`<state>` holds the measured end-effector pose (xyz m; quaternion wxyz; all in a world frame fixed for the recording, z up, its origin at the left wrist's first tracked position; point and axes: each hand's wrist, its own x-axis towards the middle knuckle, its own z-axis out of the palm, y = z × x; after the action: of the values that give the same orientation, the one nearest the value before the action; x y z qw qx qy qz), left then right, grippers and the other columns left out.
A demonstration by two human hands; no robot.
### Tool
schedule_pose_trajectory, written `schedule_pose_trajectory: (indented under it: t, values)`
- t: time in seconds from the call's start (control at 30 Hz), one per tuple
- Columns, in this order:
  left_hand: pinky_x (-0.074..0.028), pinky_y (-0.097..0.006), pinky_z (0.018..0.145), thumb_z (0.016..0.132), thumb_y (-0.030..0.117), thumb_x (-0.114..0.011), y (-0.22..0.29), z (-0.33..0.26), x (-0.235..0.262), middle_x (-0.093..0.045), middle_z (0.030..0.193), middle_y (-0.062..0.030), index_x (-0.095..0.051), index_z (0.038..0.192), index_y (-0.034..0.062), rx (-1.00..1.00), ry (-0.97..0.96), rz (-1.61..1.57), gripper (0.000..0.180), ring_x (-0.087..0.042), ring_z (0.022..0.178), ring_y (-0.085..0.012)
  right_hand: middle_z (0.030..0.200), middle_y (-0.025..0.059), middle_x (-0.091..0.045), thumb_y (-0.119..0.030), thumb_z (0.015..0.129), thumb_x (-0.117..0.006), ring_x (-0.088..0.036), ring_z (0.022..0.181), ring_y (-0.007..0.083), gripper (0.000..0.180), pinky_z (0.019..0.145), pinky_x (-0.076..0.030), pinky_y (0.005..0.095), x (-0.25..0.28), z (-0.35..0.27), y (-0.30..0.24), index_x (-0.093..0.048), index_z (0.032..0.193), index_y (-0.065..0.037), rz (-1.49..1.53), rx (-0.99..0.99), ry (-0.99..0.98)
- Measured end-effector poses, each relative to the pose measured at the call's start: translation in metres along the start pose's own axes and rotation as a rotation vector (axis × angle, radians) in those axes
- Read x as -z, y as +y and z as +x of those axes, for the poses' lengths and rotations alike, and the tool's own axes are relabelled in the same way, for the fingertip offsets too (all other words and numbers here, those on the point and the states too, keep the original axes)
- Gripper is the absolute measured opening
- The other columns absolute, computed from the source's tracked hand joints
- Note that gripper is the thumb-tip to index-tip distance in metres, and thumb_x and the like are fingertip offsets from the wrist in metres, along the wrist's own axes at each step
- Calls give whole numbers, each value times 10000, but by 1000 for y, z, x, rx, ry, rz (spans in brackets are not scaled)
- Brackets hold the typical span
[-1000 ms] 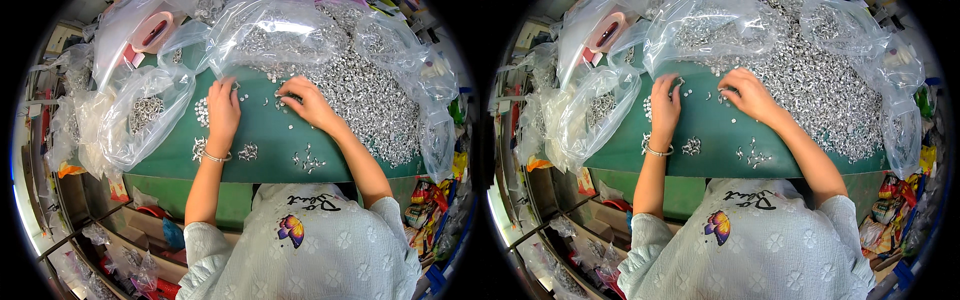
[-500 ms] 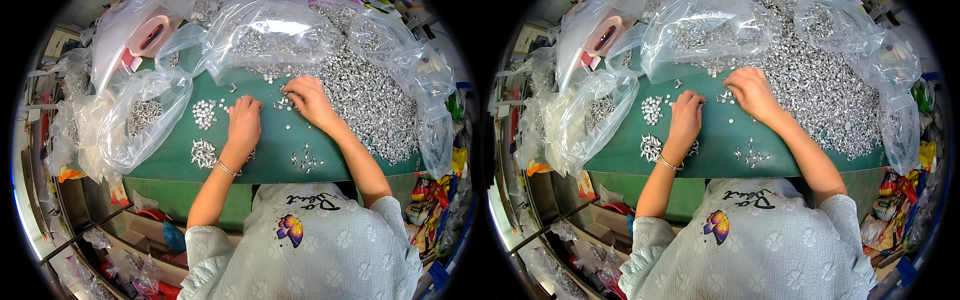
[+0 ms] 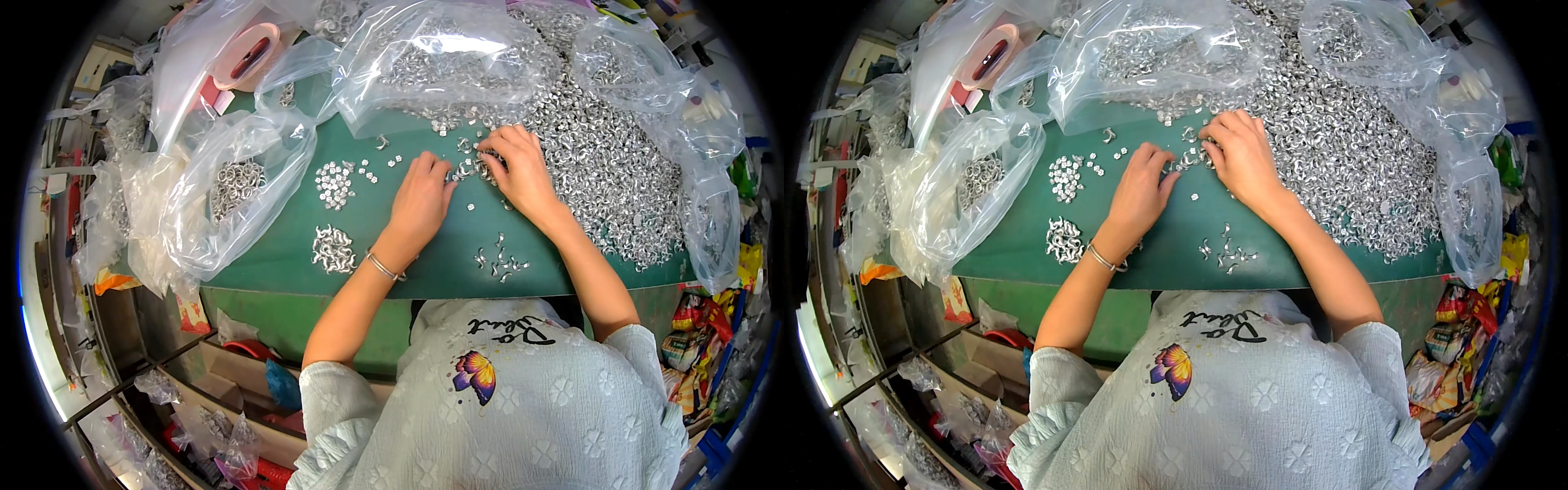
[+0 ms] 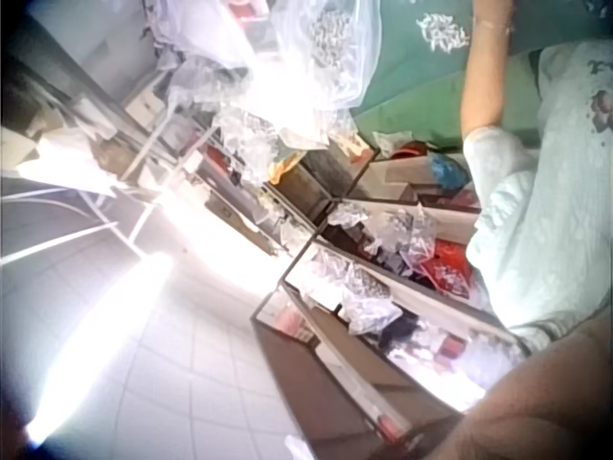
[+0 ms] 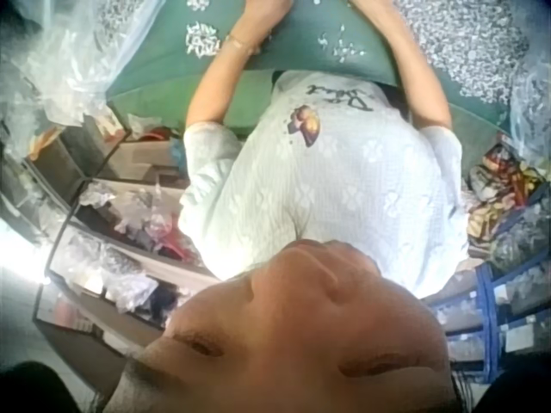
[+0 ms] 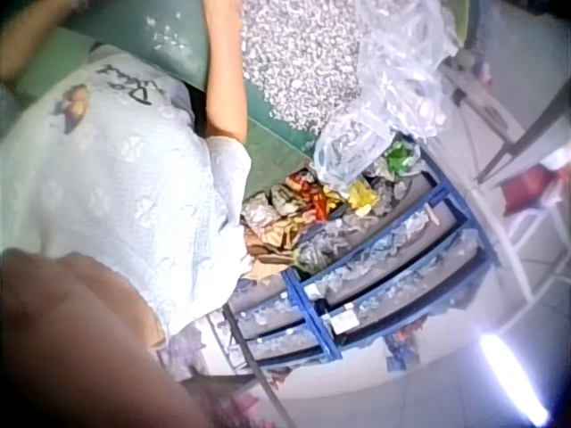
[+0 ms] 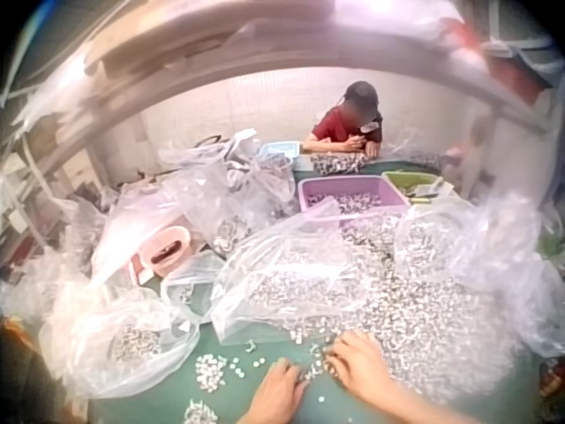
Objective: The person sorts small metal rings and circular components on a green workbench, moving them between piles and into clear plastic bags by hand.
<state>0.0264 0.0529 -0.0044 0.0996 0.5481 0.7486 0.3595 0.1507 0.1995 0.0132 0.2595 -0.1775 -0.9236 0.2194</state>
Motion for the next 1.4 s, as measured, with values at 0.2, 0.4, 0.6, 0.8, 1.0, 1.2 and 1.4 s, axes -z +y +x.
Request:
schedule_pose_trajectory:
  t: [0.2,0.4,0.6,0.8,1.0,1.2,1.4]
  values:
    - [-475,-401,798,785,-6,-670,2,-19,20,-549,990,-143,-592,1023,-11,48,15,-11,250,-565,928,-337,934,56,-549,-67,764,-694,-513,950,243,163,828,-373,367,-4,-1,-15,-669,925,-65,-17,188,-145]
    - [-476,-398,795,776,-19,-671,7,-32,32,-550,1000,-141,-609,991,-9,66,9,-27,224,-565,924,-334,902,45,-547,-76,765,-685,-510,925,226,141,840,-365,368,-7,1,-2,-650,899,-53,-123,207,-183]
    - [-474,-397,775,805,-13,-648,-2,-34,29,-560,968,-140,-606,989,-17,50,31,8,189,-571,900,-336,896,51,-568,-111,800,-650,-506,922,231,79,836,-367,370,-3,3,-6,-643,855,-55,-157,207,-200]
    - [-475,-386,783,803,-14,-647,-2,-28,27,-565,969,-143,-606,990,-17,104,47,-30,192,-572,899,-337,883,65,-560,-114,795,-658,-509,931,248,85,846,-363,389,-6,4,-11,-639,838,-43,-171,129,-126]
    - [-480,-367,802,754,-14,-707,-1,-30,28,-563,986,-135,-584,1058,-5,49,38,-9,328,-575,905,-305,896,70,-559,-103,781,-669,-510,939,254,88,837,-364,391,-12,8,-14,-625,828,-44,-168,127,-134]
    - [-478,-370,812,738,12,-740,1,-30,24,-542,1019,-141,-564,1141,21,123,86,-96,440,-561,916,-294,894,68,-554,-94,761,-685,-512,920,246,91,809,-370,373,-33,4,-41,-642,834,-59,8,194,-192]
    - [-462,-376,839,758,24,-722,4,-34,34,-527,1051,-139,-566,1168,21,35,87,-27,439,-529,947,-309,940,126,-638,-56,774,-683,-570,953,324,146,853,-460,407,-18,11,-12,-660,914,-23,200,-66,-89]
